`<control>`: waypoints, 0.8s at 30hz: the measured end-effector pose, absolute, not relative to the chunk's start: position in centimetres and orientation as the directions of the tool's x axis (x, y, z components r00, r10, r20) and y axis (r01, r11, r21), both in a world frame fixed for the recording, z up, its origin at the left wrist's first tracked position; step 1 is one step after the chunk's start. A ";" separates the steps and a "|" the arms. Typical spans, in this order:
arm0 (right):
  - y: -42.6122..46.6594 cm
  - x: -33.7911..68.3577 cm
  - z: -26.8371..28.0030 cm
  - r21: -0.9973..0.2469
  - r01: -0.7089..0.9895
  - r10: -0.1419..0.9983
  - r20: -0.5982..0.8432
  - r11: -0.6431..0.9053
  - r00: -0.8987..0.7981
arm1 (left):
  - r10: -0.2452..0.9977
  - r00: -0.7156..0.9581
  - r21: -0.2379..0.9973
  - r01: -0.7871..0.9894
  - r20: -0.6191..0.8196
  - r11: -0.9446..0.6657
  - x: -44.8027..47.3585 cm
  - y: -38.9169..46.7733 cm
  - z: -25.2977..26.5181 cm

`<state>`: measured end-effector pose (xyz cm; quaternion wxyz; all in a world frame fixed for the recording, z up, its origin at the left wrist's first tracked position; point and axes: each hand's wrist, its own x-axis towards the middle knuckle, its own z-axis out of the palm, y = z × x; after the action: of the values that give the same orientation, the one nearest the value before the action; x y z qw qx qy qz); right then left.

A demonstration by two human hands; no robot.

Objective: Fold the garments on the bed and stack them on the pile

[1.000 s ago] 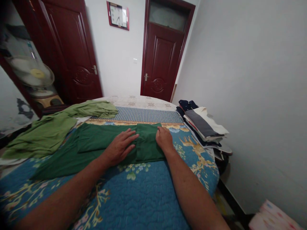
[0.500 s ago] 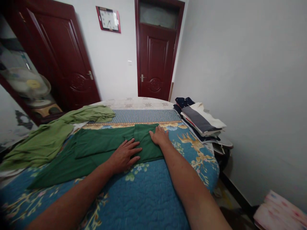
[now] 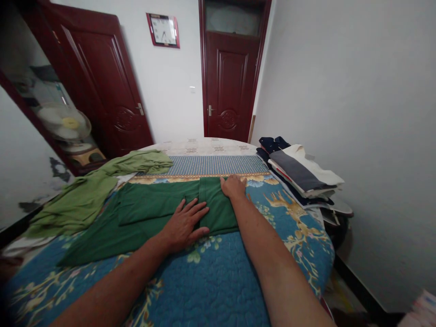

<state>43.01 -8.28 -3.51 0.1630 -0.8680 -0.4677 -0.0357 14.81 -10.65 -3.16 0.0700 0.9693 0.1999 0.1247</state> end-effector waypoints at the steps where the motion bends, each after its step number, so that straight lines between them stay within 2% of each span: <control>1: -8.5 42.9 -3.6 -0.247 0.833 0.798 0.250 -0.495 0.548 | 0.428 0.878 0.201 0.389 0.215 -0.899 15.0 -10.7 -3.2; 4: -9.1 42.5 -3.7 -0.226 0.858 0.785 0.346 -0.461 0.513 | 0.470 0.852 0.233 0.421 0.229 -0.877 15.3 -10.6 -3.6; 7: -9.5 42.3 -3.7 -0.190 0.879 0.790 0.386 -0.437 0.476 | 0.454 0.849 0.233 0.400 0.271 -0.886 15.4 -10.5 -4.2; 11: -10.2 42.4 -3.8 -0.150 0.890 0.820 0.345 -0.431 0.456 | 0.445 0.835 0.213 0.393 0.325 -0.894 15.3 -10.6 -4.8; 18: -12.9 41.8 -5.0 -0.118 0.902 0.854 0.293 -0.415 0.431 | 0.448 0.852 0.139 0.426 0.272 -0.894 15.1 -11.1 -4.2; 24: -16.1 40.6 -5.7 -0.133 0.896 0.865 0.234 -0.424 0.444 | 0.434 0.860 0.139 0.411 0.268 -0.901 15.2 -10.9 -4.4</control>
<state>40.60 -16.06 -5.72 0.1192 -0.8412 -0.5234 -0.0650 15.17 -10.87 -4.39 0.0385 0.9636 0.2193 0.1477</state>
